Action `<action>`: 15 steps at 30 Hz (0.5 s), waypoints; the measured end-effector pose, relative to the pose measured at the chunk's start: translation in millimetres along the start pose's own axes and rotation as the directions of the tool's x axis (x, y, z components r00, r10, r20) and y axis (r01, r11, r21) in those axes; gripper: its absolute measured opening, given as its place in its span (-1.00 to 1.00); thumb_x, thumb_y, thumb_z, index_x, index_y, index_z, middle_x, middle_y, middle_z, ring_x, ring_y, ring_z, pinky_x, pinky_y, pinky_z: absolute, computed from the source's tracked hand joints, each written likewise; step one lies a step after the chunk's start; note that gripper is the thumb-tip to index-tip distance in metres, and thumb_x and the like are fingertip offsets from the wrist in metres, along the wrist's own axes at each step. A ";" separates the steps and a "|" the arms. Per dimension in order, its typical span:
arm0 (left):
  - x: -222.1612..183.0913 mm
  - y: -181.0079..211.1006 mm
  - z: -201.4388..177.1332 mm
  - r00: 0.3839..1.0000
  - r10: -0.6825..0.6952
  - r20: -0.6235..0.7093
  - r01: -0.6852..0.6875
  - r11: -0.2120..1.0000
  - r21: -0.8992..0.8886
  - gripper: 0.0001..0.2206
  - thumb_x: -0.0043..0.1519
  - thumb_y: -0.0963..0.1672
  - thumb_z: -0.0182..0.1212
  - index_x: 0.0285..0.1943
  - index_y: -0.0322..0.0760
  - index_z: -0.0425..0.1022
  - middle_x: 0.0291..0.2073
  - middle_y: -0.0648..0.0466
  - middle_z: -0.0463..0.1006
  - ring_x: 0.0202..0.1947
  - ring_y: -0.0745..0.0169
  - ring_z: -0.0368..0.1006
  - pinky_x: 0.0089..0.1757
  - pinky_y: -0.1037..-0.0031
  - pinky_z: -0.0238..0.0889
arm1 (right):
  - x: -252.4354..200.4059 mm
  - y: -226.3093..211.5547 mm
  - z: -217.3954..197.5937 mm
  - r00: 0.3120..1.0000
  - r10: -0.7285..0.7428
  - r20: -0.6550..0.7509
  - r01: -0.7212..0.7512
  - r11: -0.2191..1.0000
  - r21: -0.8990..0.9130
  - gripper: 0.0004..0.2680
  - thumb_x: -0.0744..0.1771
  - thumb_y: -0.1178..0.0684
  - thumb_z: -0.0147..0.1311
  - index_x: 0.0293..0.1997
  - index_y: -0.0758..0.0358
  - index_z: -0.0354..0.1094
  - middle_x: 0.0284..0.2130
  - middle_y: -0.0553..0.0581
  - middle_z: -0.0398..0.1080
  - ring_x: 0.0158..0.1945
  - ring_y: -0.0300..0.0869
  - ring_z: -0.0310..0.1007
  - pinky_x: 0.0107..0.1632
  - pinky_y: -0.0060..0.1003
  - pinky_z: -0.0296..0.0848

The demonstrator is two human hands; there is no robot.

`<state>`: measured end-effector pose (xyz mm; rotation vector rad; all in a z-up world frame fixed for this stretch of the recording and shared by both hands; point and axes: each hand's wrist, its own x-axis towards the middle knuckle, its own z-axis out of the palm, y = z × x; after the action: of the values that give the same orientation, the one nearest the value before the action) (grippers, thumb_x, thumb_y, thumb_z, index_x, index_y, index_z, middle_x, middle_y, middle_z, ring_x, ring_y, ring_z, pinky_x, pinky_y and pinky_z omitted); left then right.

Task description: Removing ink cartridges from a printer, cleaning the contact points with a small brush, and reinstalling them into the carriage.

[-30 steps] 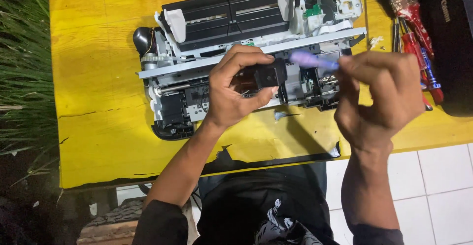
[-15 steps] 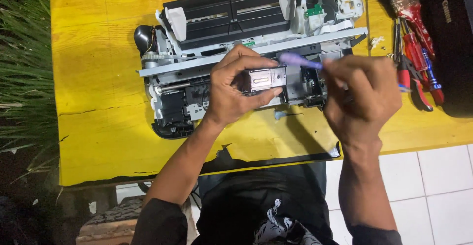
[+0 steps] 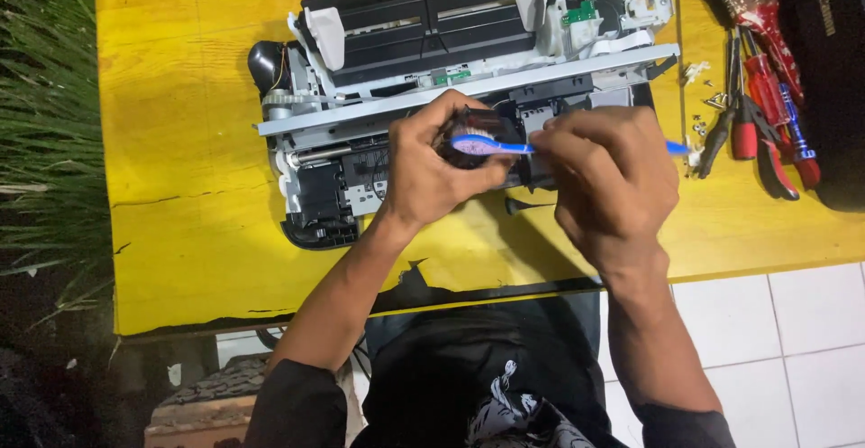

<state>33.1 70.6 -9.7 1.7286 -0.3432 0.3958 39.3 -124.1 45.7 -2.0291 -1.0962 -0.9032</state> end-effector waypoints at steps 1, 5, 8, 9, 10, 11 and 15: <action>1.3 4.2 -0.1 1.000 0.002 0.003 -0.002 1.000 -0.001 -0.65 -0.03 -0.20 0.48 -0.09 -0.31 0.48 -0.31 0.05 0.65 -0.40 0.26 0.59 -0.32 0.55 0.57 | -2.6 4.5 -1.2 1.000 0.001 -0.002 -0.001 1.000 -0.003 -0.95 0.44 0.35 0.07 -0.12 0.46 0.44 -0.24 0.34 0.47 -0.23 0.11 0.43 -0.18 -0.09 0.29; 2.4 2.5 -2.4 0.992 0.106 -0.066 -0.085 0.960 0.266 -0.69 0.10 -0.15 0.50 -0.04 -0.35 0.55 -0.28 0.06 0.67 -0.53 0.41 0.49 -0.48 0.66 0.47 | -11.5 20.1 -9.3 0.998 0.018 -0.062 -0.025 0.992 -0.122 -0.93 0.46 0.35 0.08 -0.12 0.48 0.49 -0.25 0.34 0.48 -0.22 0.10 0.40 -0.17 -0.07 0.29; 0.9 -0.2 -3.1 0.982 0.173 -0.070 -0.140 0.932 0.336 -0.66 0.09 -0.18 0.54 0.00 -0.37 0.57 -0.31 0.07 0.64 -0.55 0.49 0.40 -0.54 0.72 0.37 | -14.6 21.4 -14.5 0.996 0.026 -0.088 -0.039 0.986 -0.160 -0.95 0.45 0.38 0.09 -0.09 0.51 0.46 -0.24 0.36 0.48 -0.21 0.11 0.40 -0.16 -0.06 0.25; 2.1 0.9 -2.8 0.976 0.206 -0.066 -0.169 0.916 0.363 -0.67 0.08 -0.19 0.53 0.00 -0.33 0.59 -0.33 0.12 0.62 -0.52 0.50 0.39 -0.52 0.69 0.34 | -14.2 21.6 -15.8 0.996 0.011 -0.089 -0.022 0.992 -0.121 -0.92 0.40 0.48 0.14 -0.10 0.54 0.44 -0.26 0.36 0.47 -0.22 0.10 0.39 -0.17 -0.07 0.23; 2.5 2.9 -2.6 0.977 0.205 -0.064 -0.169 0.917 0.362 -0.67 0.08 -0.19 0.53 0.00 -0.33 0.59 -0.33 0.12 0.62 -0.52 0.50 0.39 -0.52 0.69 0.34 | -11.3 16.3 -15.1 0.996 0.013 -0.089 -0.024 0.992 -0.122 -0.92 0.40 0.48 0.14 -0.10 0.54 0.44 -0.26 0.36 0.47 -0.22 0.10 0.39 -0.17 -0.07 0.23; 3.1 5.0 -2.3 0.974 0.219 -0.064 -0.178 0.905 0.386 -0.67 0.04 -0.19 0.53 -0.02 -0.33 0.60 -0.30 0.09 0.64 -0.51 0.47 0.39 -0.51 0.65 0.29 | -8.3 11.2 -14.6 0.999 0.015 -0.039 -0.018 0.997 -0.075 -0.92 0.41 0.46 0.16 -0.14 0.49 0.45 -0.28 0.33 0.47 -0.25 0.09 0.37 -0.19 -0.08 0.27; 2.5 -0.5 -2.2 0.959 0.276 -0.068 -0.223 0.878 0.423 -0.64 0.03 -0.18 0.55 -0.02 -0.36 0.59 -0.21 0.00 0.68 -0.28 0.23 0.60 -0.38 0.52 0.46 | -33.0 49.4 -4.1 0.994 0.016 -0.104 -0.044 0.962 -0.271 -0.89 0.46 0.36 0.16 -0.23 0.40 0.42 -0.33 0.26 0.49 -0.29 -0.02 0.36 -0.30 -0.15 0.24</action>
<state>35.4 72.8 -8.6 2.0646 -0.4141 0.8117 67.7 -162.9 10.5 -2.1861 -0.9245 -1.1830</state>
